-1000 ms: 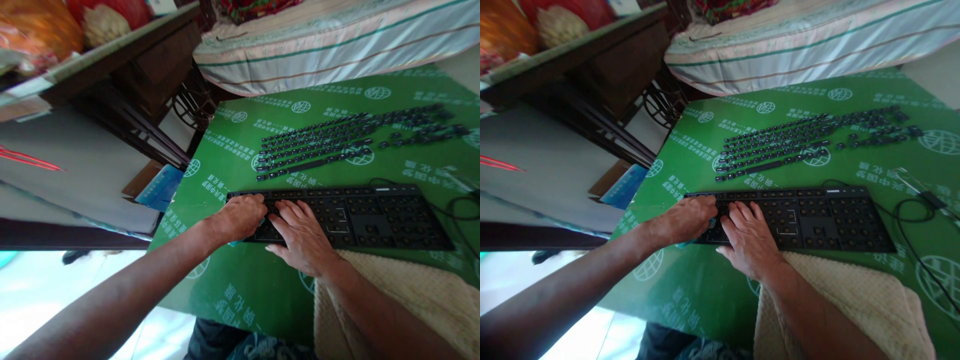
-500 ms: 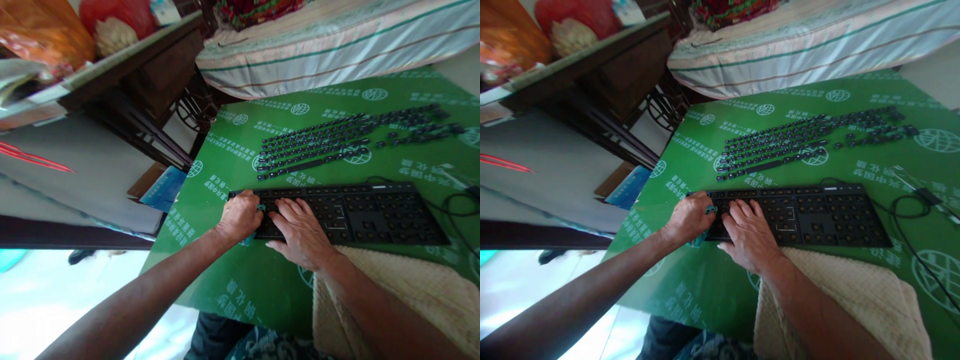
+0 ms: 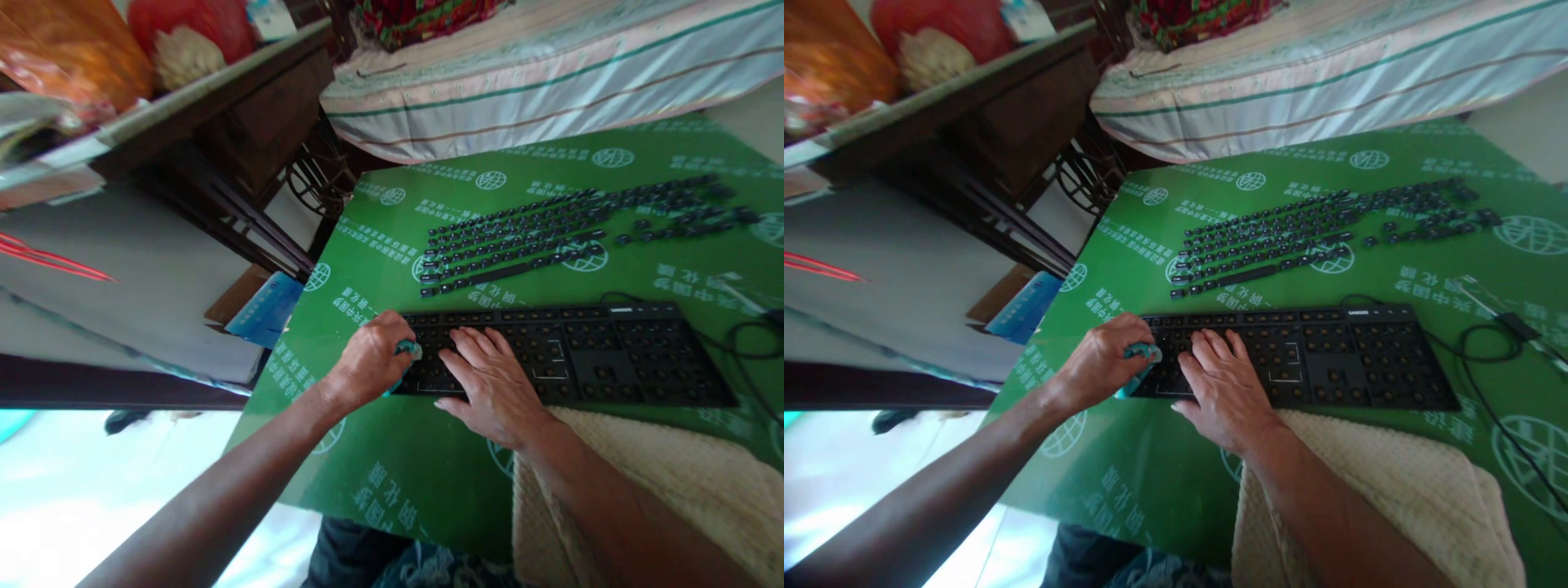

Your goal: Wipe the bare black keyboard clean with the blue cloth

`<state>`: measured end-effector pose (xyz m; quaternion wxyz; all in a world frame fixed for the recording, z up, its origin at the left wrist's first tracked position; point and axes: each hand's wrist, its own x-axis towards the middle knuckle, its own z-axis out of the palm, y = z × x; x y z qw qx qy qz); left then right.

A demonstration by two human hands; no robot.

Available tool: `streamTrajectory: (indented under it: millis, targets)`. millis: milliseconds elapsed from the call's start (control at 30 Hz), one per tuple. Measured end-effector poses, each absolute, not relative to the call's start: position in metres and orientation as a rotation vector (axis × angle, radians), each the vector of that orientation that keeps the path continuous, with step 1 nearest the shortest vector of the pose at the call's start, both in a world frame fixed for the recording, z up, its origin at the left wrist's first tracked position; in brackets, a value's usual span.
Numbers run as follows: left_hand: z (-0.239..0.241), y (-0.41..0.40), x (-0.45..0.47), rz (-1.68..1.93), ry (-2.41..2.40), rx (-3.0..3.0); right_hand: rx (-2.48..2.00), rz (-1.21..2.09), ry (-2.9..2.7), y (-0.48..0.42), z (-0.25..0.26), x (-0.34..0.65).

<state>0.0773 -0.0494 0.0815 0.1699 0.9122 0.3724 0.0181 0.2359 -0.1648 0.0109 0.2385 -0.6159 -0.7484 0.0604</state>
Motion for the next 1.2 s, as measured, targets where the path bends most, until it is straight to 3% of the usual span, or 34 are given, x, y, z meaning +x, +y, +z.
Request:
streamTrajectory:
  millis: [200, 333, 833, 1200]
  targets:
    - [0.08, -0.061, 0.096, -0.286, 1.118, 2.7, -1.69, 0.172, -2.051, -0.165, 0.014, 0.235]
    - [0.074, -0.059, 0.104, -0.306, 1.31, 2.66, -1.696, 0.167, -2.057, -0.165, 0.015, 0.236]
    - [0.053, -0.052, 0.104, 0.043, 1.549, 2.651, -1.675, 0.186, -2.053, -0.164, 0.012, 0.236]
    - [0.083, -0.022, 0.063, 0.59, 1.471, 2.567, -1.648, 0.182, -2.016, -0.163, 0.008, 0.236]
